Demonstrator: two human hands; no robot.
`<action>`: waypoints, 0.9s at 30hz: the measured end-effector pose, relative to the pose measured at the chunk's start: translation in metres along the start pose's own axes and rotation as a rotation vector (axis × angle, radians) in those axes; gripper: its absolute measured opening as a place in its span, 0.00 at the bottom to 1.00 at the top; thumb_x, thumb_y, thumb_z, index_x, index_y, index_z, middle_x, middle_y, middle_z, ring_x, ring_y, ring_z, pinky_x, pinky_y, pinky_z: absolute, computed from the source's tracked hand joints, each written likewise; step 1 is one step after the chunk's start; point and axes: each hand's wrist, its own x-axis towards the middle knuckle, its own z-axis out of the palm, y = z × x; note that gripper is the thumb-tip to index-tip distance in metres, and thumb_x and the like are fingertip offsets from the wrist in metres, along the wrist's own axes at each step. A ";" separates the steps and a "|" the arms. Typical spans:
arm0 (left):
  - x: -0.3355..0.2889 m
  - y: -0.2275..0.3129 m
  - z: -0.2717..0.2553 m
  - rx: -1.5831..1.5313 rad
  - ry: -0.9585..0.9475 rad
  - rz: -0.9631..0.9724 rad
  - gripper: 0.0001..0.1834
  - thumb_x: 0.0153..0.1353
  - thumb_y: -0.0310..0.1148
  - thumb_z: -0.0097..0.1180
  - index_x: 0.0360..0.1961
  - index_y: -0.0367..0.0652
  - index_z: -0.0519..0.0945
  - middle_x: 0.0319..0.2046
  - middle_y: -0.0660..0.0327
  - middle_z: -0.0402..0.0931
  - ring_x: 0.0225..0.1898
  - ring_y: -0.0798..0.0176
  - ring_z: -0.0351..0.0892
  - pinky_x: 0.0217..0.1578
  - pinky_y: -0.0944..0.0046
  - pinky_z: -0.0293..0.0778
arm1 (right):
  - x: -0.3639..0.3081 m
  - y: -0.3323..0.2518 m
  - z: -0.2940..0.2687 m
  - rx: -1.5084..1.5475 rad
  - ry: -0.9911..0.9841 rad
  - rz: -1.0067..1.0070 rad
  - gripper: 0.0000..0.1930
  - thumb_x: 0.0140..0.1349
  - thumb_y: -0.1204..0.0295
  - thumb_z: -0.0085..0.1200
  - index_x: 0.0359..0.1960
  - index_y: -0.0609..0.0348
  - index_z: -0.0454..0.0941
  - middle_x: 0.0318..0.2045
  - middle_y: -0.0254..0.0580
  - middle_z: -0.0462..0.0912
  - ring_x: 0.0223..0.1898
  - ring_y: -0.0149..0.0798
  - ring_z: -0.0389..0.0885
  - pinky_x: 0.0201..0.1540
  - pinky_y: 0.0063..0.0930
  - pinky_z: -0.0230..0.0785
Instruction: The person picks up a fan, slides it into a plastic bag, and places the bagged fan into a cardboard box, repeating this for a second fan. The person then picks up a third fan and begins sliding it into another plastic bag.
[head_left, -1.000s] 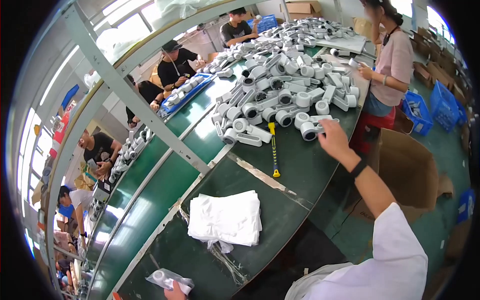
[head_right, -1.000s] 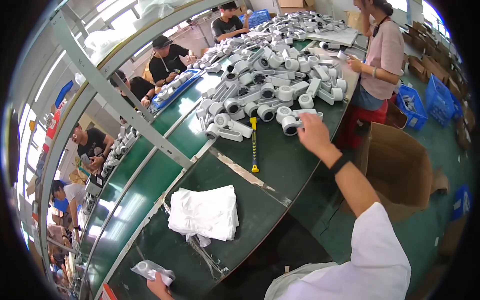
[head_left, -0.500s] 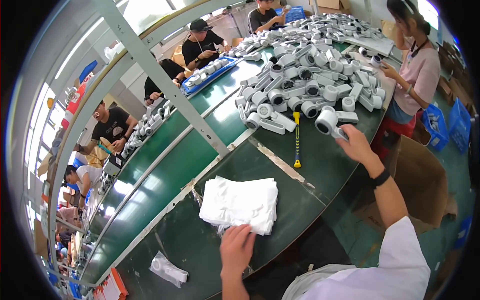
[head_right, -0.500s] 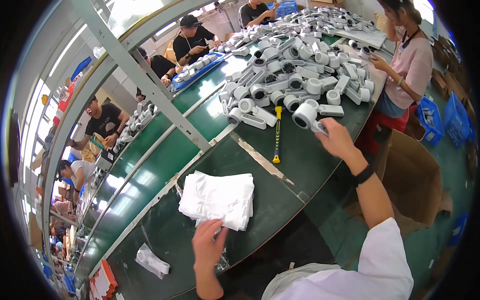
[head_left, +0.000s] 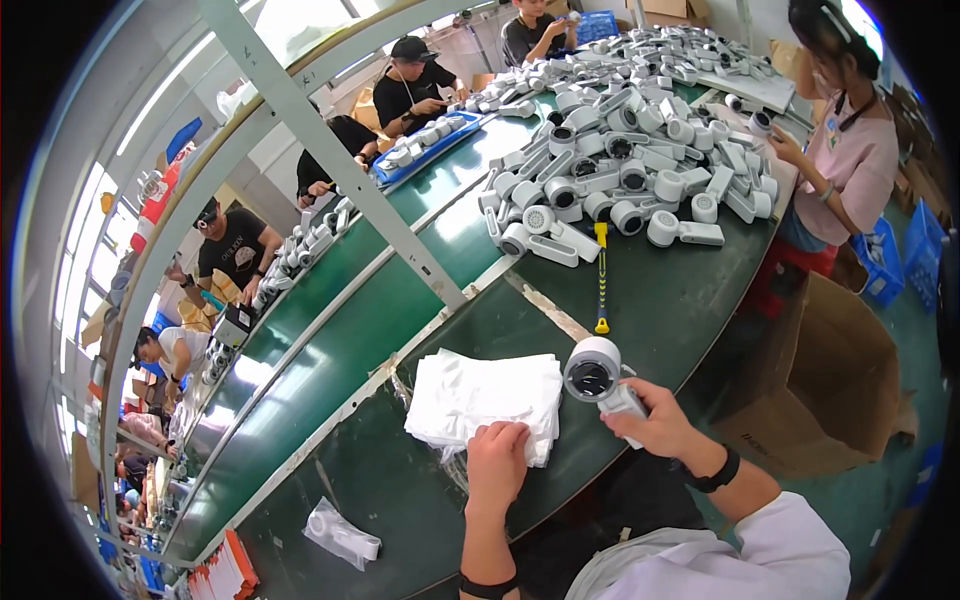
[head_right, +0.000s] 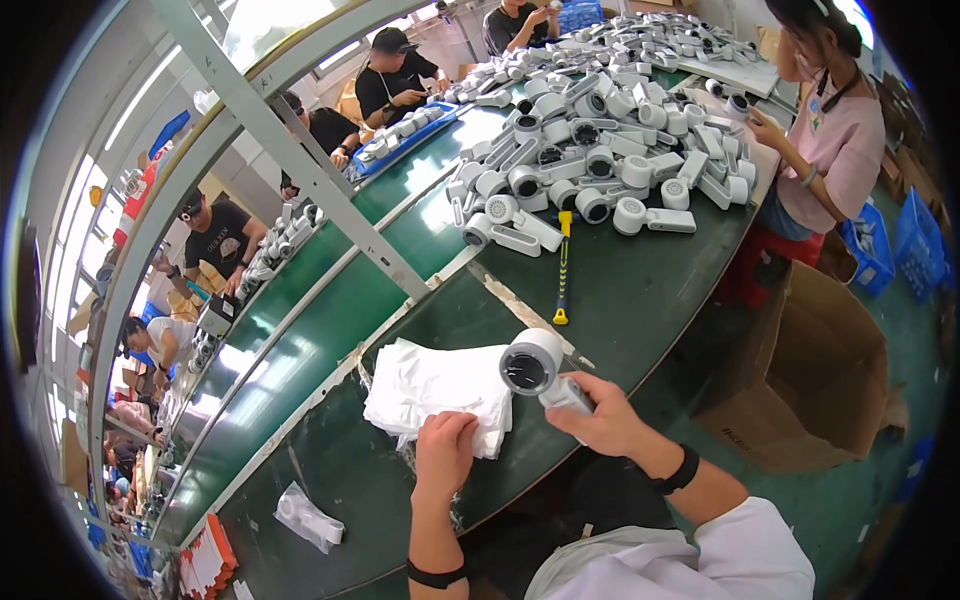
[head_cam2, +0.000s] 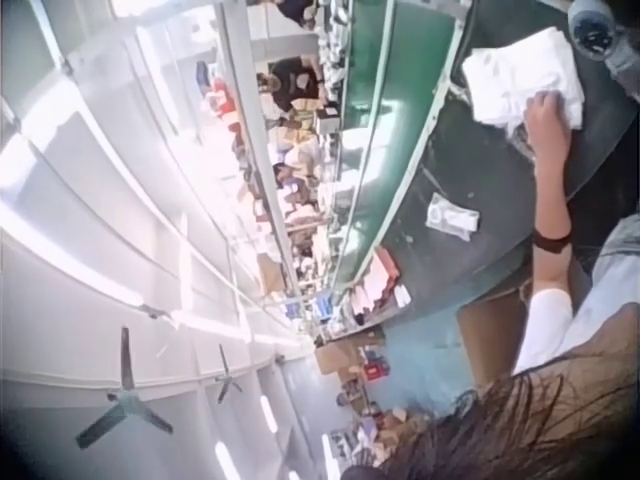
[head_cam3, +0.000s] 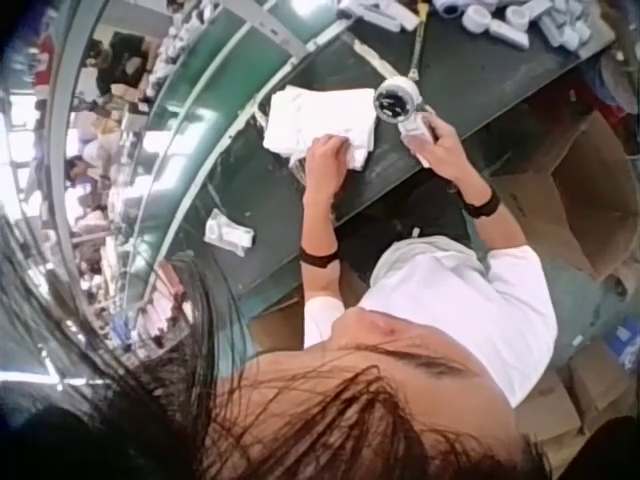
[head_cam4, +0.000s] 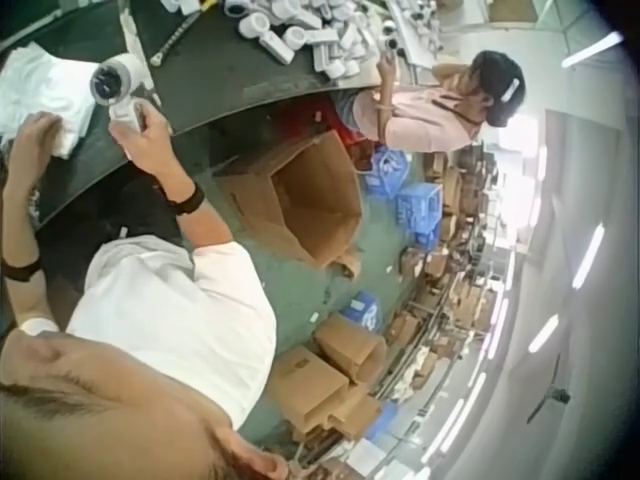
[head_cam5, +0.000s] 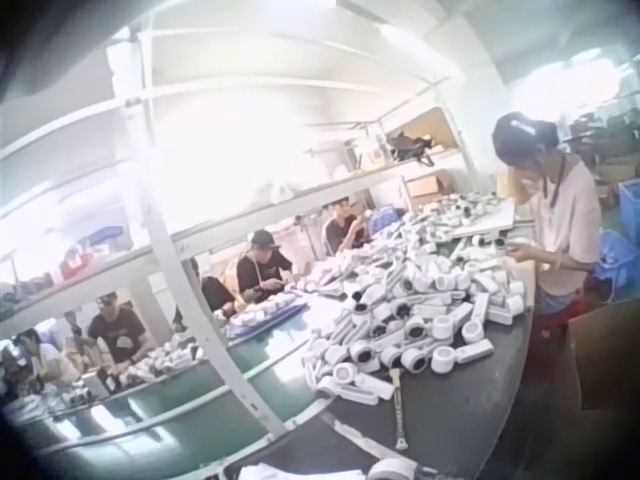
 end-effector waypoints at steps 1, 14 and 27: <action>0.000 -0.001 0.001 -0.013 0.015 0.004 0.04 0.57 0.29 0.60 0.34 0.42 0.82 0.32 0.58 0.80 0.36 0.51 0.77 0.37 0.54 0.70 | 0.001 0.002 0.004 -0.012 -0.029 0.049 0.23 0.58 0.69 0.65 0.54 0.61 0.73 0.37 0.30 0.80 0.37 0.23 0.76 0.39 0.21 0.70; -0.003 0.005 -0.005 -0.177 0.054 -0.206 0.11 0.59 0.28 0.59 0.43 0.40 0.81 0.29 0.52 0.80 0.32 0.50 0.80 0.35 0.55 0.74 | 0.029 0.017 0.064 -0.176 0.088 0.027 0.26 0.51 0.64 0.68 0.48 0.63 0.74 0.38 0.43 0.82 0.39 0.33 0.80 0.43 0.30 0.73; -0.010 0.007 0.000 -0.497 0.329 -0.462 0.09 0.57 0.21 0.57 0.39 0.38 0.83 0.28 0.55 0.80 0.29 0.59 0.80 0.33 0.64 0.74 | 0.048 0.025 0.087 -0.261 0.316 -0.011 0.27 0.50 0.70 0.62 0.51 0.64 0.69 0.39 0.49 0.81 0.41 0.42 0.81 0.46 0.35 0.73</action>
